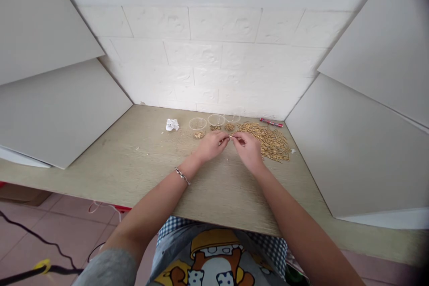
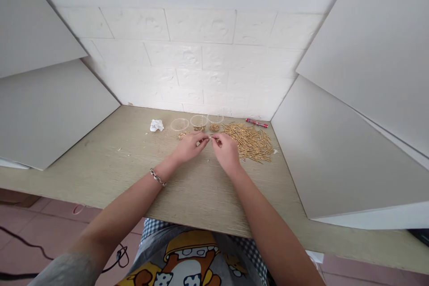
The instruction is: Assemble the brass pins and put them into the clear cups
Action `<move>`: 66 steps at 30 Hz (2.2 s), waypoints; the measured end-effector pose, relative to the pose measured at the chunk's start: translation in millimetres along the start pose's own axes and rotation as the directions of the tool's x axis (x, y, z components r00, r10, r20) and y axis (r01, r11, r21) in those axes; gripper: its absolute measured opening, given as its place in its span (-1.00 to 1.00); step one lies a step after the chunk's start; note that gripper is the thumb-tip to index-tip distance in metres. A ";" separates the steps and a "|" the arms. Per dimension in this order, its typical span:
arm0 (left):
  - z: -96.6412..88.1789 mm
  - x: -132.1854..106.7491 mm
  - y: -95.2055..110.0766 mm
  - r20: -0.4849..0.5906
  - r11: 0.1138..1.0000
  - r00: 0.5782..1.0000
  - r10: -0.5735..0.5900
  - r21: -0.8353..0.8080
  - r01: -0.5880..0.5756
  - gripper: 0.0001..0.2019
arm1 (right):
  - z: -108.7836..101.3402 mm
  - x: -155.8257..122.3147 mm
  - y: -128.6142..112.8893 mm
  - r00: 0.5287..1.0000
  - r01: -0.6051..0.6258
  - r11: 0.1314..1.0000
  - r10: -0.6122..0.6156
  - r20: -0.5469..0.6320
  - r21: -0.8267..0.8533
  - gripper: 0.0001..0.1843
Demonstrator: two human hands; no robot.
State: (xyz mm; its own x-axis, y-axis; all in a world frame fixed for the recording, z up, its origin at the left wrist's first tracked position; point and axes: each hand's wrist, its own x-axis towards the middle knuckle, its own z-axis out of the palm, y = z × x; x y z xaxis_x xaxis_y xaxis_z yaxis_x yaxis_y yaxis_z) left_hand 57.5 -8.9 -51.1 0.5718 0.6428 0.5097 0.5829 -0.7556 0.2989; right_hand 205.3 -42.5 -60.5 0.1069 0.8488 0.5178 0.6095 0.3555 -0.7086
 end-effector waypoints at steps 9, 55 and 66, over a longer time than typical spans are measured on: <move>-0.6 -1.6 -2.5 0.073 0.958 0.991 0.109 0.259 -0.124 -0.75 | -0.1 -0.4 0.9 0.998 0.058 0.997 -0.055 0.043 -0.056 -0.80; 1.5 -1.7 3.2 0.049 0.999 0.998 -0.050 0.000 0.050 -0.78 | 0.8 1.2 6.2 0.994 0.033 0.999 -0.031 0.101 -0.022 -0.80; -2.7 2.4 14.1 0.084 0.890 0.952 -0.294 -0.339 0.305 -0.79 | 2.9 -1.2 -0.8 0.994 -0.063 0.992 0.053 0.095 0.106 -0.81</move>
State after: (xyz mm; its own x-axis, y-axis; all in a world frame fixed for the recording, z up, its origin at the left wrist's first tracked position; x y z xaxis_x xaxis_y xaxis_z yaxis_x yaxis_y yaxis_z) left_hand 65.5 -18.4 -43.4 0.4215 0.8450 0.3292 0.4972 -0.5189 0.6953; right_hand 202.4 -42.7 -62.0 0.0640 0.8997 0.4317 0.5151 0.3407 -0.7865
